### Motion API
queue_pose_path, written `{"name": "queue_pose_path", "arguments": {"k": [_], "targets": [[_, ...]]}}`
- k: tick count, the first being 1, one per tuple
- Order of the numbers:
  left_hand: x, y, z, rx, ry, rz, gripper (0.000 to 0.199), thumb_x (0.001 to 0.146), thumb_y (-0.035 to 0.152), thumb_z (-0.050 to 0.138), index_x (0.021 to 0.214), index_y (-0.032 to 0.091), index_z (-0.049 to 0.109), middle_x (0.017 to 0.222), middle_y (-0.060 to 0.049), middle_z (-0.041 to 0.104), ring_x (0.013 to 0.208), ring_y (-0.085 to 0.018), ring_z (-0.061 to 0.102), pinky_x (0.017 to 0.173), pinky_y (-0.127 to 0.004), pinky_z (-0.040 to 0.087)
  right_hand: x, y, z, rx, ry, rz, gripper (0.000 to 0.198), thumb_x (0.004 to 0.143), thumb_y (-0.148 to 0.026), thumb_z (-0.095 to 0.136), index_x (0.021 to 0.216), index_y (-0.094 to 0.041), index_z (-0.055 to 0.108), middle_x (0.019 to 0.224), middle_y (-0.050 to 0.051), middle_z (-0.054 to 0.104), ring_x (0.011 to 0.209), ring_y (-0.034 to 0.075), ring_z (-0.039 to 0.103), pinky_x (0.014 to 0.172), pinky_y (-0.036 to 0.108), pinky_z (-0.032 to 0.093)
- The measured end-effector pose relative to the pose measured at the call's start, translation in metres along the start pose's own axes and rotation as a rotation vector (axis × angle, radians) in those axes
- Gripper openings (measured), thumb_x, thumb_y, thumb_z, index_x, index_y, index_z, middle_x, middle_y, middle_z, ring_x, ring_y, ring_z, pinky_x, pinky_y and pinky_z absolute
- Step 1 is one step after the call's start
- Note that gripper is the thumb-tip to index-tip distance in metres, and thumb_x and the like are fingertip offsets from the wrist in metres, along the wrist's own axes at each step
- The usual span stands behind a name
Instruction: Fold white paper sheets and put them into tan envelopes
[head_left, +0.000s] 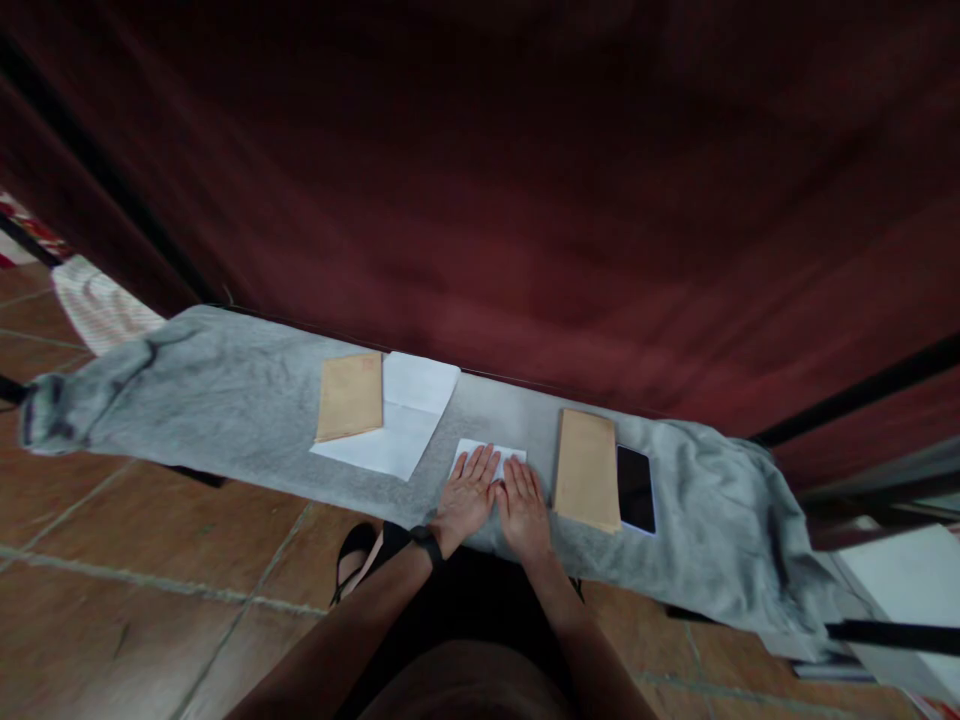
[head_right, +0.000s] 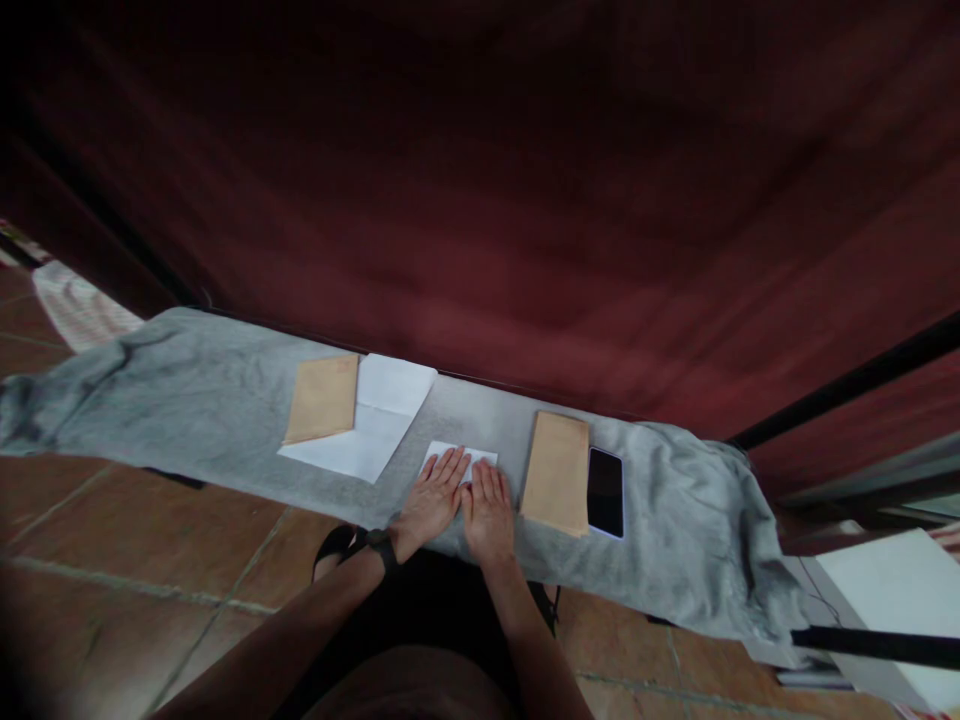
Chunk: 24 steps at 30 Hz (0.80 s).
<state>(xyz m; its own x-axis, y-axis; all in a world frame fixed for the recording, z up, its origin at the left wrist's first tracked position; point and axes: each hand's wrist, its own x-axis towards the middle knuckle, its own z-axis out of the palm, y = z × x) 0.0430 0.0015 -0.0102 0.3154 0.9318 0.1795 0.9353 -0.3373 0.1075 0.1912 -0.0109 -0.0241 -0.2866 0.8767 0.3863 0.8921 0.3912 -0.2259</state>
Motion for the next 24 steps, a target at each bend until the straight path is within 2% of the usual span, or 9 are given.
{"name": "queue_pose_path", "arguments": {"k": [4, 10, 15, 24], "targets": [[0.000, -0.003, 0.002, -0.002, 0.014, -0.039, 0.053, 0.102, 0.032, 0.029, 0.152, 0.015, 0.037, 0.160, -0.010, 0.034, 0.150, -0.023, 0.025, 0.123, -0.046, 0.019, -0.014, -0.004, -0.005, -0.029, -0.006, -0.015, 0.048, 0.104, -0.030, 0.033, 0.145, -0.010, 0.048, 0.151, 0.013, 0.047, 0.139, 0.025, 0.043, 0.118, 0.045, 0.028], [-0.007, -0.018, 0.003, 0.004, 0.088, -0.123, 0.057, 0.101, 0.036, 0.028, 0.152, 0.009, 0.036, 0.157, -0.014, 0.038, 0.149, -0.025, 0.029, 0.122, -0.046, 0.024, -0.021, -0.002, -0.006, -0.074, -0.011, 0.052, 0.052, 0.103, -0.034, 0.038, 0.148, -0.008, 0.044, 0.152, 0.015, 0.044, 0.140, 0.026, 0.043, 0.117, 0.045, 0.031], [-0.018, -0.034, 0.004, 0.014, 0.150, -0.187, 0.059, 0.101, 0.037, 0.028, 0.153, 0.011, 0.032, 0.153, -0.015, 0.043, 0.146, -0.024, 0.035, 0.120, -0.047, 0.027, -0.025, 0.000, -0.004, -0.077, 0.009, 0.067, 0.053, 0.103, -0.036, 0.038, 0.149, -0.009, 0.041, 0.153, 0.016, 0.043, 0.139, 0.027, 0.044, 0.116, 0.045, 0.033], [-0.027, -0.050, 0.008, 0.007, 0.202, -0.219, 0.055, 0.099, 0.030, 0.029, 0.145, 0.005, 0.045, 0.149, -0.018, 0.048, 0.141, -0.028, 0.043, 0.116, -0.048, 0.035, -0.031, 0.000, -0.002, -0.066, 0.037, 0.097, 0.056, 0.102, -0.037, 0.040, 0.151, -0.009, 0.038, 0.153, 0.017, 0.043, 0.138, 0.029, 0.045, 0.116, 0.048, 0.033]]}}
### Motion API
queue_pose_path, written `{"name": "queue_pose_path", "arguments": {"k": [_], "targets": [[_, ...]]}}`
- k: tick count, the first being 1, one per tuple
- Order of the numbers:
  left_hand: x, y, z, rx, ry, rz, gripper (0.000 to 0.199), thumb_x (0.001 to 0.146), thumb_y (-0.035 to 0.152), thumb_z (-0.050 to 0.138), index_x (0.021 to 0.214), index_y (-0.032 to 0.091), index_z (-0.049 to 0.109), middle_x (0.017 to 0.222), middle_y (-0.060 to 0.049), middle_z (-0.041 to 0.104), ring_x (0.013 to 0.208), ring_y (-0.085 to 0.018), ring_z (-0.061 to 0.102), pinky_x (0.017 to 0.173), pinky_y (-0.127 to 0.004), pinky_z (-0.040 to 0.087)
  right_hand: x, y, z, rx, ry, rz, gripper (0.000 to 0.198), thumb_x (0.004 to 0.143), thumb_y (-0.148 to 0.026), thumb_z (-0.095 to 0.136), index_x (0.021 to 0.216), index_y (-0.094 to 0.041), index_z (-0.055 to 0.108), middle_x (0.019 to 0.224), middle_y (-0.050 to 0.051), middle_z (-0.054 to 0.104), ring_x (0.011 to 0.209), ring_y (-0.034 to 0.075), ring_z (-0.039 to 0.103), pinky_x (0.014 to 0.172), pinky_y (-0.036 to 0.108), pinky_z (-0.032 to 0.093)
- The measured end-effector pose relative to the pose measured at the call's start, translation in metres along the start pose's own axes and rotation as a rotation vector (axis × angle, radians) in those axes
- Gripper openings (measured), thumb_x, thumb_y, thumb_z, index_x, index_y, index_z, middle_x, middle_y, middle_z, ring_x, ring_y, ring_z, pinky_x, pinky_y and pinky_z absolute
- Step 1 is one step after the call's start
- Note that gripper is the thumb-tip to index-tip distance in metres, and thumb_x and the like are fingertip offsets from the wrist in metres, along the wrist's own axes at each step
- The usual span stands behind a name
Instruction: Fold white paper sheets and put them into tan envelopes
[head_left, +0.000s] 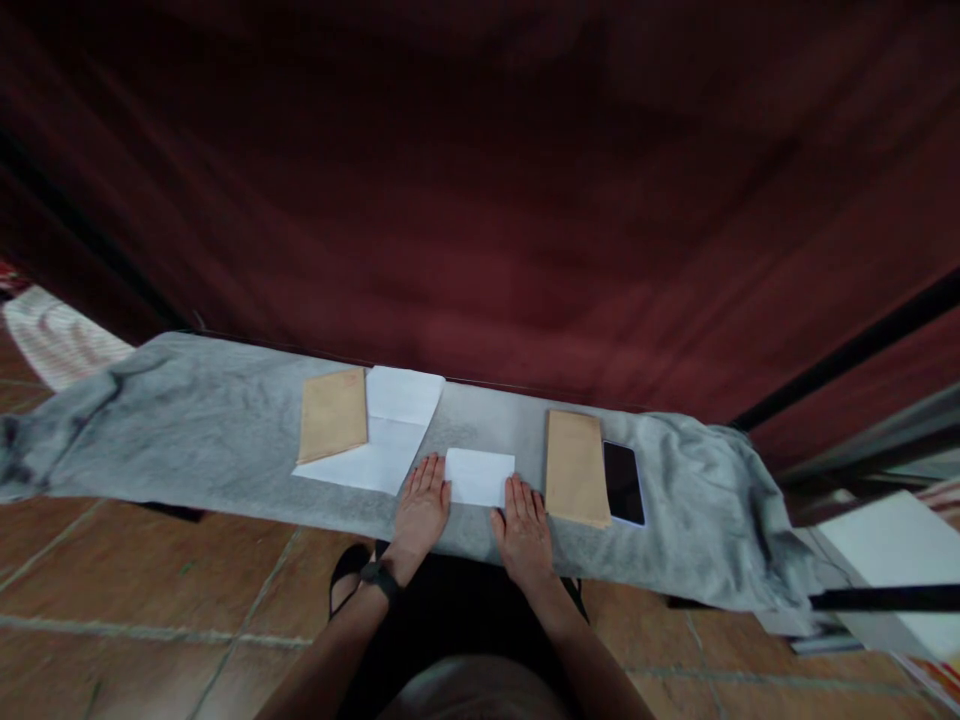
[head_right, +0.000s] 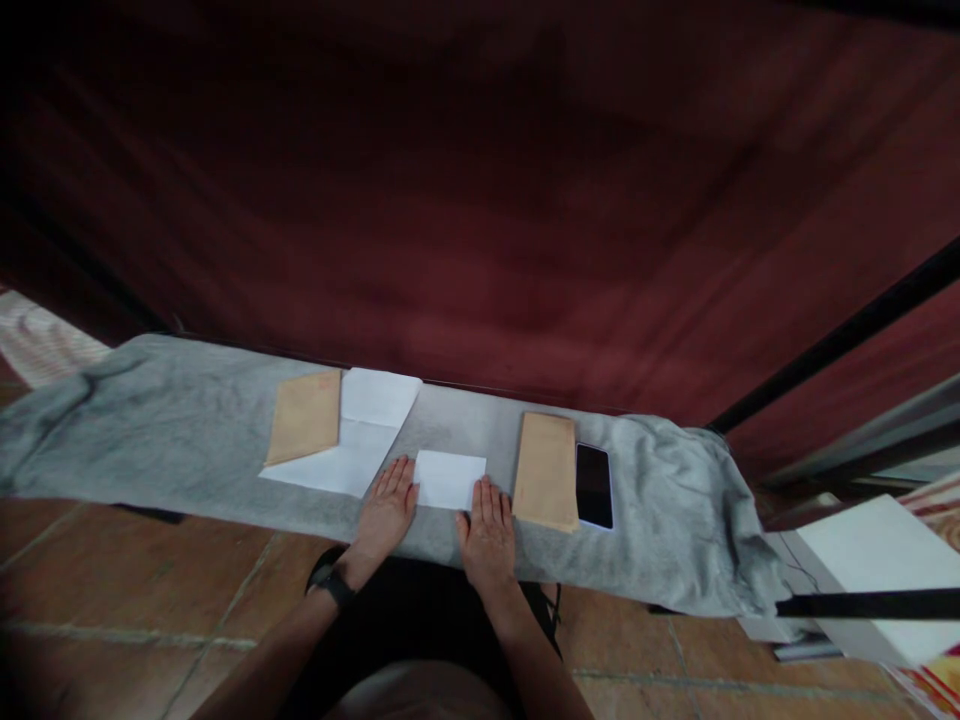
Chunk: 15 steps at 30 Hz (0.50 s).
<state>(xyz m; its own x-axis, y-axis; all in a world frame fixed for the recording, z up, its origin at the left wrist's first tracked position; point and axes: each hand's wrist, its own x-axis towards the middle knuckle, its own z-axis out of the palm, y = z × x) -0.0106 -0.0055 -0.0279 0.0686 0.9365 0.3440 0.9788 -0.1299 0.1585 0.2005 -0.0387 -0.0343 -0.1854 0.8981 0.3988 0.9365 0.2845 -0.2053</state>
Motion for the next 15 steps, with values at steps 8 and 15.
{"name": "queue_pose_path", "arguments": {"k": [8, 15], "targets": [[-0.014, 0.005, -0.013, -0.135, 0.027, 0.082, 0.055, 0.098, 0.022, 0.033, 0.153, 0.014, 0.034, 0.154, -0.014, 0.043, 0.144, -0.026, 0.037, 0.116, -0.049, 0.038, 0.002, -0.006, -0.011, 0.022, 0.025, 0.003, 0.055, 0.103, -0.034, 0.039, 0.153, -0.012, 0.035, 0.152, 0.014, 0.045, 0.140, 0.026, 0.044, 0.118, 0.045, 0.032], [-0.033, 0.038, -0.015, -0.142, -0.107, 0.328, 0.060, 0.093, 0.014, 0.037, 0.153, 0.015, 0.034, 0.157, -0.013, 0.038, 0.146, -0.023, 0.035, 0.117, -0.046, 0.036, -0.006, -0.024, -0.020, 0.115, -0.086, -0.156, 0.049, 0.103, -0.028, 0.038, 0.150, -0.016, 0.041, 0.152, 0.008, 0.047, 0.140, 0.020, 0.043, 0.120, 0.041, 0.031]]}}
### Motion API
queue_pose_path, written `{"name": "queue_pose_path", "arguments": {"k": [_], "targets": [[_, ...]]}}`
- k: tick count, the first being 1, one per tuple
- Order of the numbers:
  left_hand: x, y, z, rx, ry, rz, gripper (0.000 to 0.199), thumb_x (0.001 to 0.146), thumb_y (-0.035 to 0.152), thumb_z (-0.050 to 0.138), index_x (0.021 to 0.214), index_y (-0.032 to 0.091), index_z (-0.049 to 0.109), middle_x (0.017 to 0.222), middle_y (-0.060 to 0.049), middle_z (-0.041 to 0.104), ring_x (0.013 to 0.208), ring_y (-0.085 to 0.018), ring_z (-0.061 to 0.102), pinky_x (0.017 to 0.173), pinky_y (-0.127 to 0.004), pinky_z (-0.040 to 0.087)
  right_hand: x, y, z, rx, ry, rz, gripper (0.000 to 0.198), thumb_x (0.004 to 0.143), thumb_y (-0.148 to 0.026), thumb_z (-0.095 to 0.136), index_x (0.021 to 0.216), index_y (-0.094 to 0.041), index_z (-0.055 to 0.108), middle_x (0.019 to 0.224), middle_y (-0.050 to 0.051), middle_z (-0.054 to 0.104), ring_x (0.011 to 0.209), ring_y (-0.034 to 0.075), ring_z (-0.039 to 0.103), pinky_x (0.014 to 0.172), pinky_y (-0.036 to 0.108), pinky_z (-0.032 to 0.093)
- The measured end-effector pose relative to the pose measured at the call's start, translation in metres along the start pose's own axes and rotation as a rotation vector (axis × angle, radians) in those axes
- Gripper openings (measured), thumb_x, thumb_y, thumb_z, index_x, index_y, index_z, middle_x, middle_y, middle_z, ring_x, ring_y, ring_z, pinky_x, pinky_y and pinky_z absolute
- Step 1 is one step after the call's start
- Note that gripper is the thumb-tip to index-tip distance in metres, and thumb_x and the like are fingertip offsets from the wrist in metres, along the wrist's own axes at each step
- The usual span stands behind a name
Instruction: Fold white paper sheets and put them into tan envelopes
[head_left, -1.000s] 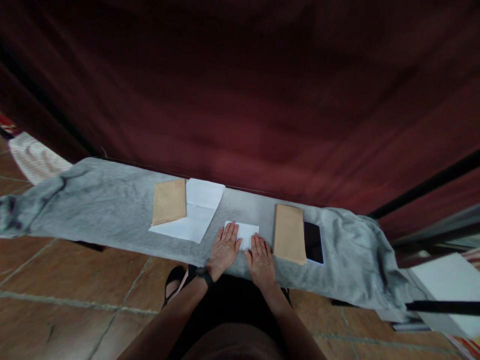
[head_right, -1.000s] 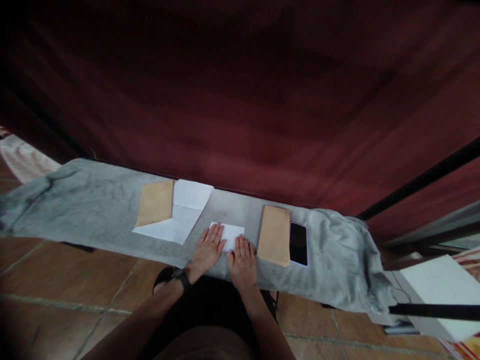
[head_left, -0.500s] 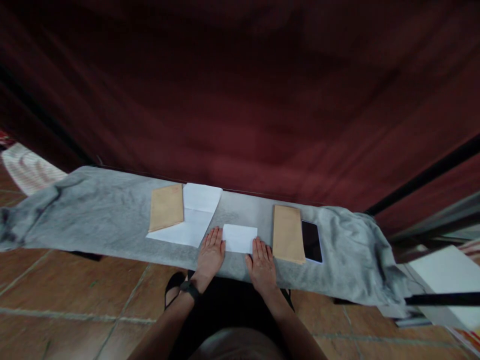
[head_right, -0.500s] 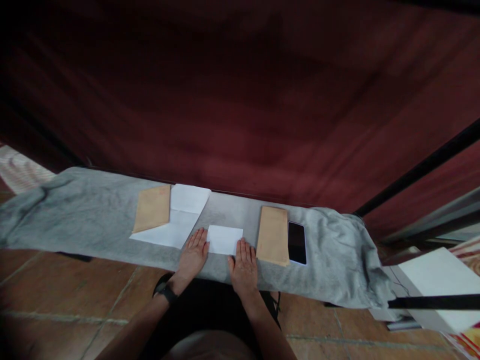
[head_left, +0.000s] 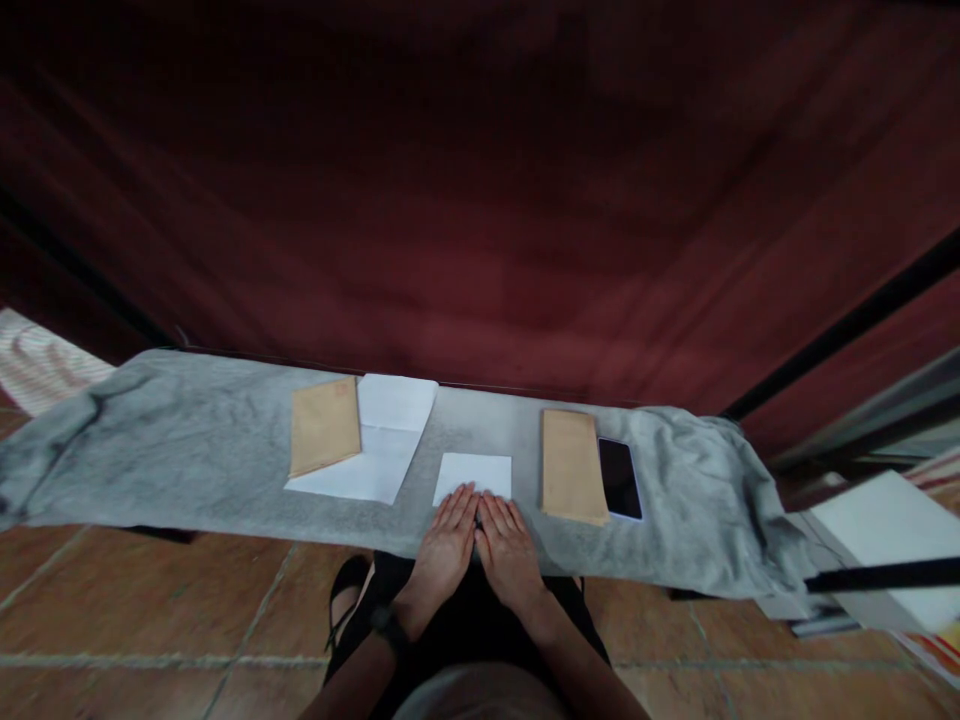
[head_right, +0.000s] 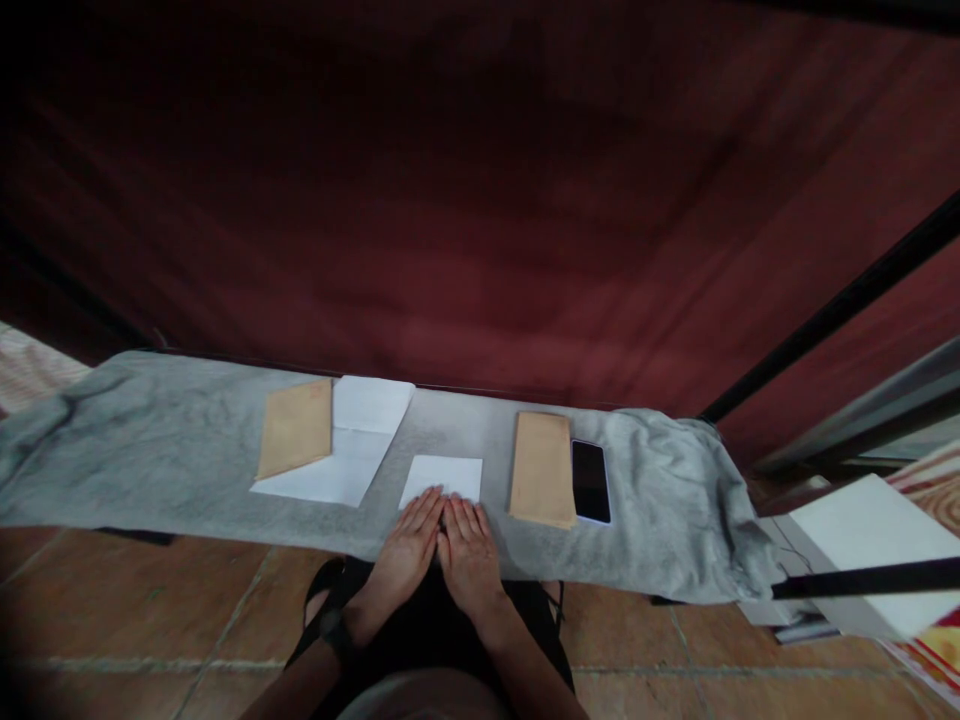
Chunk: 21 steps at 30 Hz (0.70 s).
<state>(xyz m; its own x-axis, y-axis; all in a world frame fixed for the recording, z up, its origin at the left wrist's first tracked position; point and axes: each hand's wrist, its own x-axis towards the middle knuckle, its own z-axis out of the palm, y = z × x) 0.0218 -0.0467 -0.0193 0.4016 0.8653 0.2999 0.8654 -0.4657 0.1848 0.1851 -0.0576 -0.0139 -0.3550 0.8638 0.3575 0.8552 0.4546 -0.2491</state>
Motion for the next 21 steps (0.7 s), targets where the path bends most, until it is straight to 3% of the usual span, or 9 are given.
{"name": "queue_pose_path", "arguments": {"k": [11, 21], "targets": [[-0.012, -0.009, -0.007, 0.109, 0.041, -0.063, 0.058, 0.101, 0.039, 0.039, 0.152, 0.011, 0.035, 0.154, -0.016, 0.042, 0.144, -0.026, 0.037, 0.117, -0.046, 0.036, -0.007, 0.005, 0.002, -0.038, 0.006, 0.007, 0.052, 0.102, -0.036, 0.044, 0.150, -0.015, 0.041, 0.151, 0.011, 0.046, 0.139, 0.023, 0.045, 0.118, 0.044, 0.032], [-0.015, -0.007, -0.008, 0.132, 0.057, -0.090, 0.060, 0.101, 0.043, 0.039, 0.152, 0.013, 0.034, 0.154, -0.016, 0.041, 0.144, -0.027, 0.038, 0.116, -0.046, 0.038, -0.020, 0.017, -0.003, -0.077, 0.029, 0.069, 0.052, 0.104, -0.037, 0.039, 0.150, -0.014, 0.040, 0.153, 0.010, 0.044, 0.138, 0.023, 0.046, 0.118, 0.043, 0.030]]}}
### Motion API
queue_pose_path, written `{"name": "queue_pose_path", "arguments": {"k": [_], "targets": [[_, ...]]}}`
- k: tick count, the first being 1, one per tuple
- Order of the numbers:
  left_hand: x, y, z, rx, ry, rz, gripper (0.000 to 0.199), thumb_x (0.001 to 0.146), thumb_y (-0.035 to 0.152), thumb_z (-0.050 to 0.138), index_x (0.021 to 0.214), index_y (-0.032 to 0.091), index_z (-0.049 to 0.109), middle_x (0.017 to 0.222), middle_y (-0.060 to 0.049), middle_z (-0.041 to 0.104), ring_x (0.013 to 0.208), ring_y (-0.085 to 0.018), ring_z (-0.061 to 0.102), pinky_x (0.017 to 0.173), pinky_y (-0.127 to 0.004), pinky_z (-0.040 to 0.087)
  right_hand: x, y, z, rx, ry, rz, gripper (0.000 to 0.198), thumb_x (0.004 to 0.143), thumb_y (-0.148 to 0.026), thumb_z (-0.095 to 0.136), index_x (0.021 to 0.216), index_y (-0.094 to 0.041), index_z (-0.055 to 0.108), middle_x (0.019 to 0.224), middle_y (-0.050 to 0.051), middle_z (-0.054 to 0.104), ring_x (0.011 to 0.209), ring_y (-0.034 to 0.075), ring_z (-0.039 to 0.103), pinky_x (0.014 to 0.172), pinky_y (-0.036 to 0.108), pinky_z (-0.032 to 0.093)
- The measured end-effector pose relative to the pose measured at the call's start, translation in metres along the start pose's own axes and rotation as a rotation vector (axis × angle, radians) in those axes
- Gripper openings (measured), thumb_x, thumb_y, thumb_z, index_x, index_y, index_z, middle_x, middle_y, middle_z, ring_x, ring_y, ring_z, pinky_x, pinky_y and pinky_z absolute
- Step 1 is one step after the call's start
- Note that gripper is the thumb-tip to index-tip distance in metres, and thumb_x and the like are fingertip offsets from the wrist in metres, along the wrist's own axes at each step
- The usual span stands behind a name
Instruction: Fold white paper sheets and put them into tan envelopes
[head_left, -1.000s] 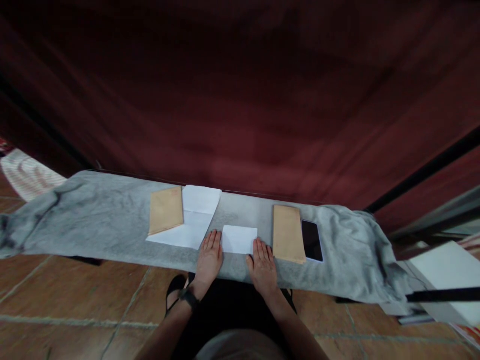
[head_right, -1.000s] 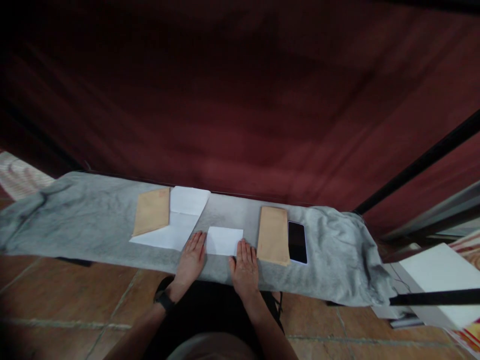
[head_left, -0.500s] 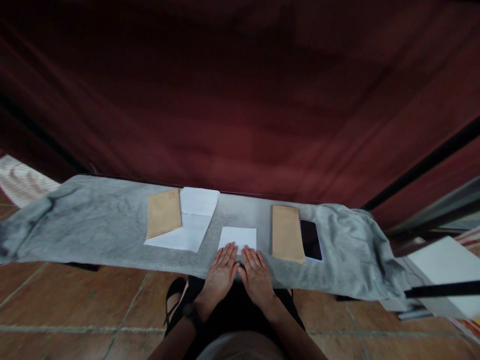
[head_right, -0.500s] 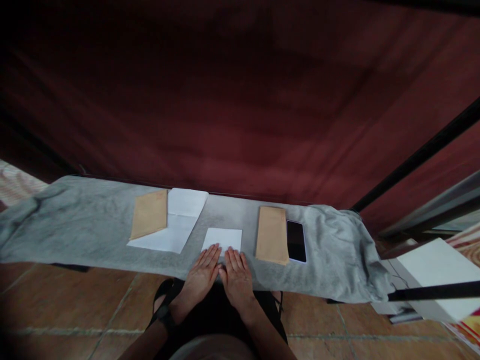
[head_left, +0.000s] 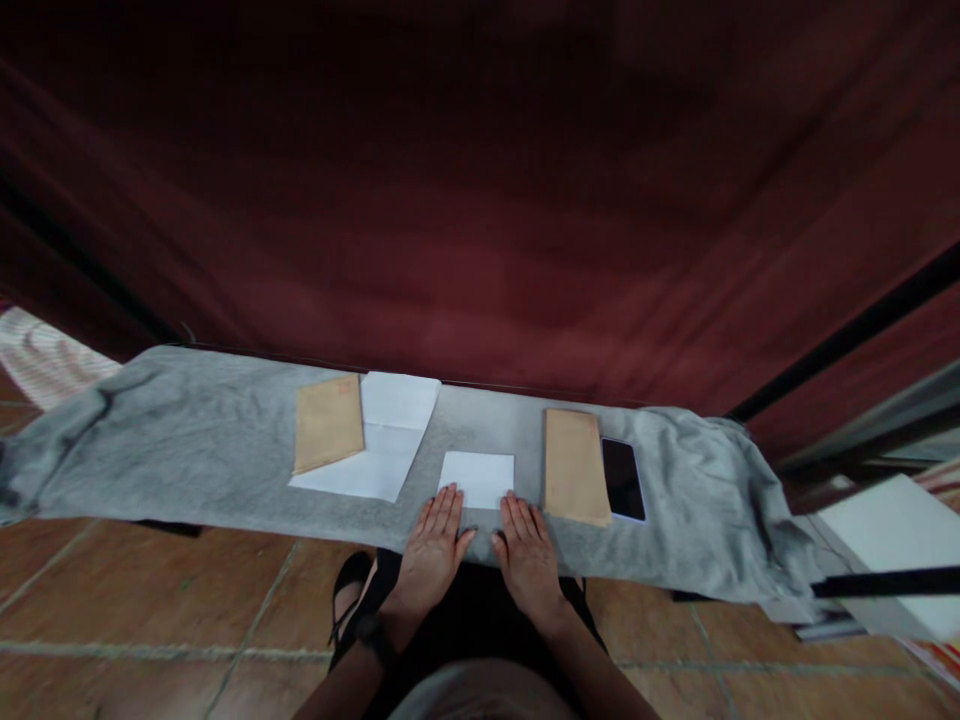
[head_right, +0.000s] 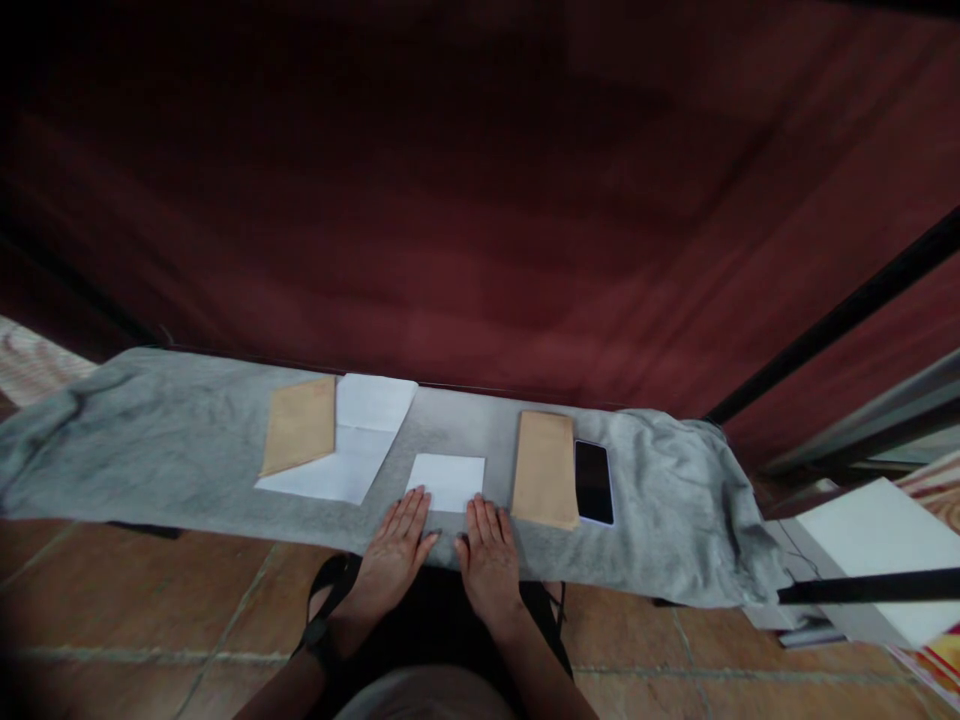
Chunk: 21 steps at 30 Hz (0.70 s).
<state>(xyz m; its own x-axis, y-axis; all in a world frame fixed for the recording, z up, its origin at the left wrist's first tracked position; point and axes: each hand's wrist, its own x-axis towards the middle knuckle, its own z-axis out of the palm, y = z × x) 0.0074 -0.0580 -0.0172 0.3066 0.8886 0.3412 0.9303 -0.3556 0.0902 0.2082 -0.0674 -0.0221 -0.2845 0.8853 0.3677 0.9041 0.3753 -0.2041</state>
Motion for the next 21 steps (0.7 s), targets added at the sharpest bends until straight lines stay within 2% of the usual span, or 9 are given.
{"name": "queue_pose_path", "arguments": {"k": [7, 11, 16, 21], "targets": [[0.001, 0.000, 0.001, 0.015, -0.018, -0.010, 0.057, 0.102, 0.042, 0.036, 0.147, 0.007, 0.042, 0.154, -0.018, 0.041, 0.143, -0.028, 0.039, 0.116, -0.047, 0.038, -0.004, 0.006, 0.000, -0.008, 0.007, 0.013, 0.051, 0.103, -0.036, 0.040, 0.150, -0.015, 0.041, 0.154, 0.010, 0.043, 0.138, 0.024, 0.046, 0.118, 0.043, 0.030], [0.012, 0.011, -0.004, -0.006, -0.052, -0.010, 0.054, 0.103, 0.039, 0.034, 0.147, 0.008, 0.042, 0.155, -0.017, 0.039, 0.145, -0.027, 0.035, 0.118, -0.048, 0.035, -0.003, 0.004, -0.002, -0.006, 0.012, 0.015, 0.050, 0.103, -0.034, 0.038, 0.149, -0.014, 0.042, 0.152, 0.010, 0.046, 0.137, 0.024, 0.046, 0.118, 0.044, 0.029], [0.037, 0.036, -0.003, -0.082, -0.101, 0.114, 0.052, 0.104, 0.037, 0.031, 0.151, 0.016, 0.036, 0.159, -0.011, 0.036, 0.148, -0.022, 0.031, 0.120, -0.044, 0.031, -0.004, 0.004, -0.002, -0.014, 0.013, 0.004, 0.048, 0.102, -0.028, 0.040, 0.146, -0.012, 0.046, 0.149, 0.011, 0.050, 0.138, 0.025, 0.045, 0.118, 0.044, 0.027], [0.052, 0.043, 0.010, -0.145, -0.163, 0.211, 0.060, 0.103, 0.051, 0.030, 0.153, 0.019, 0.033, 0.158, -0.009, 0.037, 0.148, -0.021, 0.029, 0.123, -0.044, 0.022, -0.004, 0.005, -0.001, -0.016, 0.047, -0.016, 0.046, 0.100, -0.020, 0.039, 0.143, -0.011, 0.049, 0.148, 0.012, 0.051, 0.138, 0.024, 0.045, 0.117, 0.045, 0.029]]}}
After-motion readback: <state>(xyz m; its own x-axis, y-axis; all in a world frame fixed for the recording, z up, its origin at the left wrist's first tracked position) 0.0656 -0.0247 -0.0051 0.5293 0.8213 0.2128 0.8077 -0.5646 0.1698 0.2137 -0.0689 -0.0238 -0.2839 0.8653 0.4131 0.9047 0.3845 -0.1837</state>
